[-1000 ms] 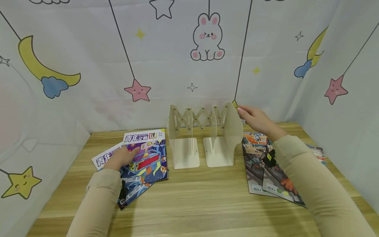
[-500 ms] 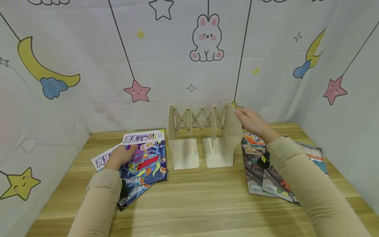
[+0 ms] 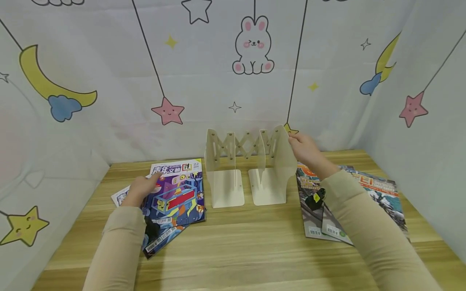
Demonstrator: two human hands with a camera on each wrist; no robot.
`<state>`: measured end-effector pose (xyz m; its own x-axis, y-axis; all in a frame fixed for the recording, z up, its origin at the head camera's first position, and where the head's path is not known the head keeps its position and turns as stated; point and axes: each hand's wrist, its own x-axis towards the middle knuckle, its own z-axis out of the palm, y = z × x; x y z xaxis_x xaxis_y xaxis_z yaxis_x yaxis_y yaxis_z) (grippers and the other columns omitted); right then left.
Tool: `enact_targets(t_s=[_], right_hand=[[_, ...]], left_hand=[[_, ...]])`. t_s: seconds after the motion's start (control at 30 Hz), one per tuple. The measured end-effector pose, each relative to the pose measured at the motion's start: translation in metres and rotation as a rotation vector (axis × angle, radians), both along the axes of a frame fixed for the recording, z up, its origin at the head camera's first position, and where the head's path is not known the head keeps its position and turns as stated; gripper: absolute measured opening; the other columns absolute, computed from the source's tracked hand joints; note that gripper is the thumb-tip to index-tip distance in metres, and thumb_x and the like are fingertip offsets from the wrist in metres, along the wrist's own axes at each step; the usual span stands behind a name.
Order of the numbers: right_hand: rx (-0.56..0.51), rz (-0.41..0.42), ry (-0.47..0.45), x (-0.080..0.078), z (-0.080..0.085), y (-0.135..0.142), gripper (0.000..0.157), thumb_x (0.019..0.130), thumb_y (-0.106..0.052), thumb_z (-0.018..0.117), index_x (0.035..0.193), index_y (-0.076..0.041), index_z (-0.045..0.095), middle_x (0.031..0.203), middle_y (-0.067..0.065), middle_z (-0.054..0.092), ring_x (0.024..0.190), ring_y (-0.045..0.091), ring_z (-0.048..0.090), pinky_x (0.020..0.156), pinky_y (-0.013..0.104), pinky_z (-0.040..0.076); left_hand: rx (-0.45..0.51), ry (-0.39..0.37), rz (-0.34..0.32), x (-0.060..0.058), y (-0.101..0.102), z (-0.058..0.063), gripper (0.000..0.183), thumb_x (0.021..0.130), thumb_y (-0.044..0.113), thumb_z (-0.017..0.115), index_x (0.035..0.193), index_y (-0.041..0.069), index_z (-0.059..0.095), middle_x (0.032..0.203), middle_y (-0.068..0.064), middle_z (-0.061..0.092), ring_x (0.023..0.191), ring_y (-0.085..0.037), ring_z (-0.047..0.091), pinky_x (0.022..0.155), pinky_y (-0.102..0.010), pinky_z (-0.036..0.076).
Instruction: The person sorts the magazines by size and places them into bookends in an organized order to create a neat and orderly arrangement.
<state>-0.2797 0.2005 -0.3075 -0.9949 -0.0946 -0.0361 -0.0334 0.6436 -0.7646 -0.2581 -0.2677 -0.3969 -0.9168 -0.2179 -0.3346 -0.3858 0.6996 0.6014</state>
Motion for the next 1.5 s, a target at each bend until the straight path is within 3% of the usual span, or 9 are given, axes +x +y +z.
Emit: enact_targets(t_s=[0.2, 0.37, 0.47, 0.57, 0.67, 0.9, 1.07, 1.23, 1.5], right_hand=[[-0.091, -0.033, 0.010, 0.000, -0.003, -0.004, 0.050, 0.104, -0.030, 0.025, 0.148, -0.006, 0.028, 0.155, 0.013, 0.026, 0.128, 0.033, 0.041, 0.099, 0.045, 0.044], [-0.124, -0.052, 0.056, 0.000, -0.006, -0.007, 0.043, 0.103, -0.029, 0.026, 0.113, 0.002, 0.054, 0.152, 0.012, 0.033, 0.056, 0.017, 0.037, 0.052, 0.029, 0.035], [-0.159, -0.067, 0.094, 0.001, -0.008, -0.009, 0.037, 0.103, -0.027, 0.029, 0.075, -0.006, 0.039, 0.096, 0.013, 0.061, 0.043, 0.010, 0.021, 0.043, 0.026, 0.026], [-0.185, -0.079, 0.121, 0.002, -0.009, -0.010, 0.038, 0.102, -0.026, 0.032, 0.067, -0.010, 0.031, 0.057, 0.000, 0.031, 0.044, 0.010, 0.020, 0.043, 0.026, 0.025], [-0.197, -0.099, 0.143, 0.004, -0.010, -0.010, 0.039, 0.101, -0.026, 0.033, 0.066, -0.011, 0.031, 0.052, -0.004, 0.026, 0.045, 0.011, 0.021, 0.044, 0.026, 0.026], [-0.215, -0.222, 0.187, 0.006, -0.013, -0.013, 0.040, 0.099, -0.028, 0.041, 0.063, -0.012, 0.036, 0.051, -0.005, 0.028, 0.048, 0.013, 0.027, 0.048, 0.028, 0.029], [-0.221, -0.302, 0.184, 0.005, -0.016, -0.013, 0.037, 0.098, -0.030, 0.046, 0.072, -0.005, 0.053, 0.051, -0.006, 0.032, 0.052, 0.015, 0.032, 0.051, 0.028, 0.032], [-0.230, -0.322, 0.176, 0.006, -0.015, -0.014, 0.035, 0.097, -0.028, 0.046, 0.090, 0.002, 0.063, 0.056, -0.004, 0.038, 0.057, 0.016, 0.037, 0.053, 0.029, 0.035], [-0.222, -0.324, 0.178, 0.007, -0.015, -0.016, 0.040, 0.098, -0.033, 0.044, 0.098, 0.001, 0.065, 0.067, 0.001, 0.045, 0.065, 0.019, 0.040, 0.058, 0.030, 0.037]], left_hand=[[0.091, -0.037, 0.061, 0.000, -0.006, 0.004, 0.095, 0.091, 0.067, 0.028, 0.138, -0.015, 0.030, 0.120, -0.031, 0.048, 0.085, -0.030, 0.064, 0.074, -0.037, 0.059], [0.169, -0.061, 0.108, 0.000, -0.009, 0.005, 0.101, 0.087, 0.072, 0.028, 0.143, -0.011, 0.022, 0.128, -0.030, 0.043, 0.095, -0.034, 0.061, 0.082, -0.041, 0.057], [0.191, -0.050, 0.132, 0.001, -0.009, 0.004, 0.102, 0.087, 0.073, 0.029, 0.144, -0.011, 0.021, 0.134, -0.031, 0.039, 0.104, -0.036, 0.057, 0.091, -0.045, 0.053], [0.220, -0.036, 0.163, 0.002, -0.009, 0.004, 0.103, 0.087, 0.071, 0.032, 0.144, -0.013, 0.018, 0.138, -0.033, 0.034, 0.111, -0.038, 0.052, 0.099, -0.047, 0.048], [0.237, -0.037, 0.189, 0.002, -0.010, 0.004, 0.102, 0.087, 0.071, 0.033, 0.144, -0.012, 0.019, 0.141, -0.032, 0.033, 0.113, -0.038, 0.050, 0.098, -0.045, 0.048], [0.278, 0.007, 0.262, -0.027, -0.036, -0.038, 0.113, 0.077, 0.082, 0.039, 0.145, -0.006, 0.023, 0.139, -0.026, 0.039, 0.111, -0.034, 0.053, 0.070, -0.033, 0.055], [0.377, 0.021, 0.284, -0.003, -0.017, -0.005, 0.085, 0.092, 0.053, 0.045, 0.147, -0.006, 0.018, 0.145, -0.026, 0.034, 0.121, -0.034, 0.047, 0.068, -0.028, 0.055], [0.336, 0.010, 0.206, 0.004, -0.018, -0.001, 0.069, 0.096, 0.035, 0.042, 0.142, -0.014, 0.024, 0.134, -0.030, 0.043, 0.104, -0.030, 0.056, 0.086, -0.039, 0.055], [0.298, 0.034, 0.175, 0.002, -0.022, -0.006, 0.048, 0.092, 0.009, 0.046, 0.133, -0.015, 0.040, 0.117, -0.027, 0.052, 0.081, -0.020, 0.058, 0.060, -0.022, 0.051]])
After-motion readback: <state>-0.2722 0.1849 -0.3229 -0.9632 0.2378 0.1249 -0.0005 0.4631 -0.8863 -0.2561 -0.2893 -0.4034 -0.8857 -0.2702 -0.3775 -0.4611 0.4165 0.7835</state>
